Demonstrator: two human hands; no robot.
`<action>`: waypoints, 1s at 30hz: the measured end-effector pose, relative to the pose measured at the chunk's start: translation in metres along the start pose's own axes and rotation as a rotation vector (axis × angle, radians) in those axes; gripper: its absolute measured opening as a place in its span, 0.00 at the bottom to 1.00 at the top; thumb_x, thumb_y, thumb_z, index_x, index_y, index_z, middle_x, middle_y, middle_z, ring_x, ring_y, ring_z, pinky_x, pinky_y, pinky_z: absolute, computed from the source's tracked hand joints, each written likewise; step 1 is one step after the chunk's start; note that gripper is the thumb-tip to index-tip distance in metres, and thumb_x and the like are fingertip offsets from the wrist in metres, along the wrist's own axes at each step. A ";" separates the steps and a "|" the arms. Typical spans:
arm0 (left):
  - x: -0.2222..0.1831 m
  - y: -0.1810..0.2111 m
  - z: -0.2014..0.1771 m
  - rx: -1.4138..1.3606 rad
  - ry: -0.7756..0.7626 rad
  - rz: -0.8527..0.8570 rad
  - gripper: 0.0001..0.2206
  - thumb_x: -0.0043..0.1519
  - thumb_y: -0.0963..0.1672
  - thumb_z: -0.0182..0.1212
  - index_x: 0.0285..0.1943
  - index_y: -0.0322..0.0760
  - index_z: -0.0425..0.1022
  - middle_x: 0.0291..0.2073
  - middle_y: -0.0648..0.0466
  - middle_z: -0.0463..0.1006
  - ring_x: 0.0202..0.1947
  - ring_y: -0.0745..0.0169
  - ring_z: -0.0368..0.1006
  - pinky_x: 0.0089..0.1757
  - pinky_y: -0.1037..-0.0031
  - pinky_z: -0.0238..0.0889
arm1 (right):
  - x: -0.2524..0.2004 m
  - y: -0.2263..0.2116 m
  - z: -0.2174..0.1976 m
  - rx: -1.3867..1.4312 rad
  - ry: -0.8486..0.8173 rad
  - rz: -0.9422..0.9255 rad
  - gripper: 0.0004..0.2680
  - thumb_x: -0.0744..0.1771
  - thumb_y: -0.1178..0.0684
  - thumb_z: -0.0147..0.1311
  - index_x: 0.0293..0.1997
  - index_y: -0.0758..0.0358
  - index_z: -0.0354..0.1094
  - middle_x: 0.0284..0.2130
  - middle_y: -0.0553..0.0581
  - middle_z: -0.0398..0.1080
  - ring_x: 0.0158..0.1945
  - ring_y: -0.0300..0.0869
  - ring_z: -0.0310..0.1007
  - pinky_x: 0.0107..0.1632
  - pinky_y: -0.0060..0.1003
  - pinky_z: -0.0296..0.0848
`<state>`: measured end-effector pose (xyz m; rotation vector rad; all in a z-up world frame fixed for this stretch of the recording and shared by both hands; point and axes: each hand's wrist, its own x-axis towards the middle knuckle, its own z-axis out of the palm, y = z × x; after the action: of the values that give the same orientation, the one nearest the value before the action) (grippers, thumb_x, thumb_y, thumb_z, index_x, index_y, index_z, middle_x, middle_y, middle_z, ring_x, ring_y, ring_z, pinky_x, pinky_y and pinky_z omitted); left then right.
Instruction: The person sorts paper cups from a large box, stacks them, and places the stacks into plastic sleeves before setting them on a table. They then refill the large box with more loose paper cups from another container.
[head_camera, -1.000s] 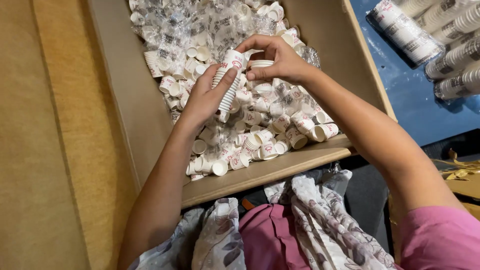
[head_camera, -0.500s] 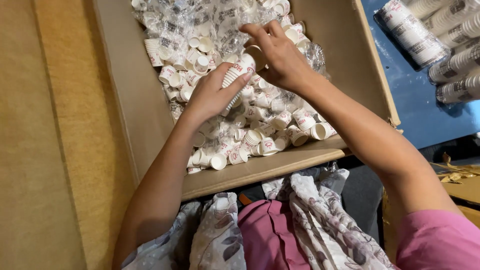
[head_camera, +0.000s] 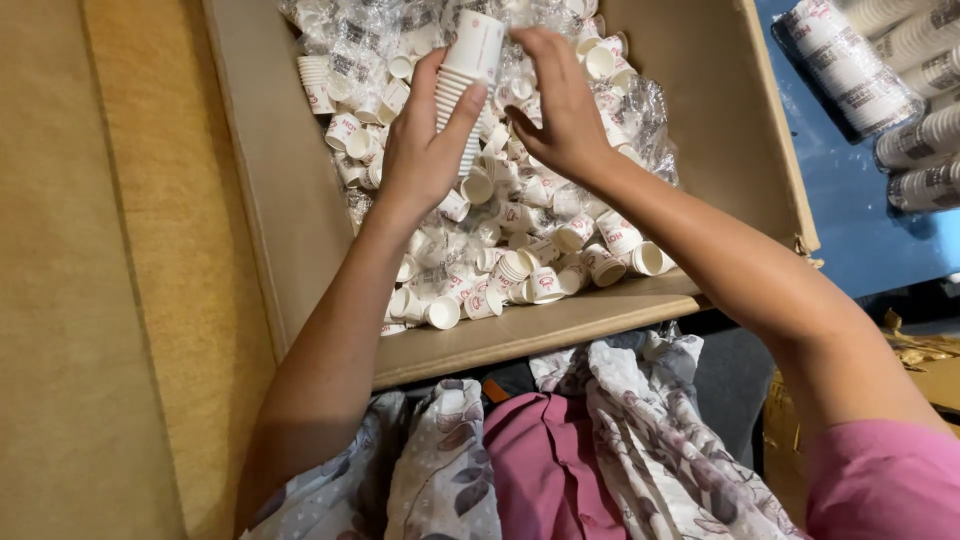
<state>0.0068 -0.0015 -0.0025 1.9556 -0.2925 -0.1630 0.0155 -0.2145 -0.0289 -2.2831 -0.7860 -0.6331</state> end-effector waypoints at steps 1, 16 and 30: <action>0.002 -0.010 -0.001 -0.070 0.109 0.161 0.25 0.73 0.54 0.53 0.72 0.39 0.59 0.45 0.50 0.83 0.42 0.62 0.82 0.41 0.69 0.74 | -0.002 0.008 0.008 -0.082 -0.135 0.034 0.28 0.64 0.61 0.66 0.71 0.65 0.53 0.61 0.67 0.63 0.63 0.59 0.65 0.64 0.49 0.70; 0.008 0.004 0.014 -0.076 0.127 0.136 0.30 0.69 0.58 0.47 0.73 0.38 0.56 0.44 0.48 0.84 0.38 0.59 0.85 0.37 0.66 0.76 | -0.038 0.097 0.154 1.081 -0.535 0.442 0.20 0.67 0.42 0.57 0.60 0.63 0.61 0.48 0.63 0.72 0.51 0.48 0.74 0.52 0.37 0.76; 0.011 0.000 0.016 -0.040 0.119 0.189 0.31 0.69 0.58 0.48 0.74 0.38 0.56 0.46 0.46 0.83 0.40 0.58 0.84 0.39 0.66 0.76 | -0.068 0.156 0.167 0.784 -0.764 0.530 0.22 0.63 0.44 0.59 0.62 0.59 0.62 0.51 0.59 0.72 0.54 0.43 0.71 0.53 0.39 0.72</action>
<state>0.0131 -0.0191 -0.0085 1.8783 -0.3901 0.0697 0.1102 -0.2203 -0.2483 -1.8025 -0.5519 0.7218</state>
